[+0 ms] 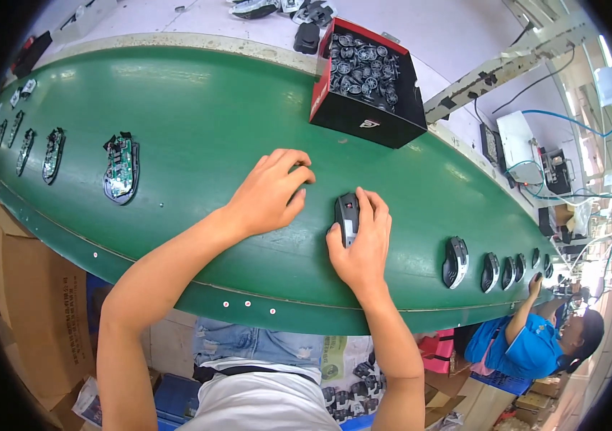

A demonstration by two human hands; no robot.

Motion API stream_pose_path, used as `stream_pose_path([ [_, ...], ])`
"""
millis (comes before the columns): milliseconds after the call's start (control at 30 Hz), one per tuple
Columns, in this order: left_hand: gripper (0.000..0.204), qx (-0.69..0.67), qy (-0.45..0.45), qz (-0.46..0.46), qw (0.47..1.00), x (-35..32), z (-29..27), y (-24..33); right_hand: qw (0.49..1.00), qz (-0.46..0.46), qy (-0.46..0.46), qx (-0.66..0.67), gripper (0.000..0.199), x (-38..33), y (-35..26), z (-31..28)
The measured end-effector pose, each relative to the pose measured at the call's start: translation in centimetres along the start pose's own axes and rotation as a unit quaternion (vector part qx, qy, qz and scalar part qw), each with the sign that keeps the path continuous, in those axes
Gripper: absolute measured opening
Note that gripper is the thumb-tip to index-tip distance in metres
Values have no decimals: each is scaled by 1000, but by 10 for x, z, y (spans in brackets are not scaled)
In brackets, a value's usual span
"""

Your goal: The person assembles computer mice on a conveyor belt by picking scroll wheels from a box to insert into mouse circuit board bases and fitting top shells onto the bases by hand.

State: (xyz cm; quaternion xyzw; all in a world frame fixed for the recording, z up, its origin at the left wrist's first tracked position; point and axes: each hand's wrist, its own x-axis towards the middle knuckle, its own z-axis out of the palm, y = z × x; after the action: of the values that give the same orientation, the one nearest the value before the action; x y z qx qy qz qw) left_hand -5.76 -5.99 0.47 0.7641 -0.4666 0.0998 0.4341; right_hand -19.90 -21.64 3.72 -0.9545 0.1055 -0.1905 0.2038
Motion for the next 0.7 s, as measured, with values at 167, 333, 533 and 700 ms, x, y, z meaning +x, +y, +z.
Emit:
stream_pose_path([
  [167, 22, 28, -8, -7, 1000, -6, 4, 4, 999, -15, 36, -39, 57, -3, -3, 7],
  [333, 23, 43, 7, 7, 999, 0, 10, 5, 996, -32, 36, -81, 38, -1, 5, 4],
  [533, 22, 50, 11, 16, 999, -3, 7, 1, 999, -7, 12, -45, 36, 6, 0, 3],
  [700, 21, -5, -3, 11, 1000, -11, 9, 3, 991, 92, 6, 100, 31, 3, 14, -4],
])
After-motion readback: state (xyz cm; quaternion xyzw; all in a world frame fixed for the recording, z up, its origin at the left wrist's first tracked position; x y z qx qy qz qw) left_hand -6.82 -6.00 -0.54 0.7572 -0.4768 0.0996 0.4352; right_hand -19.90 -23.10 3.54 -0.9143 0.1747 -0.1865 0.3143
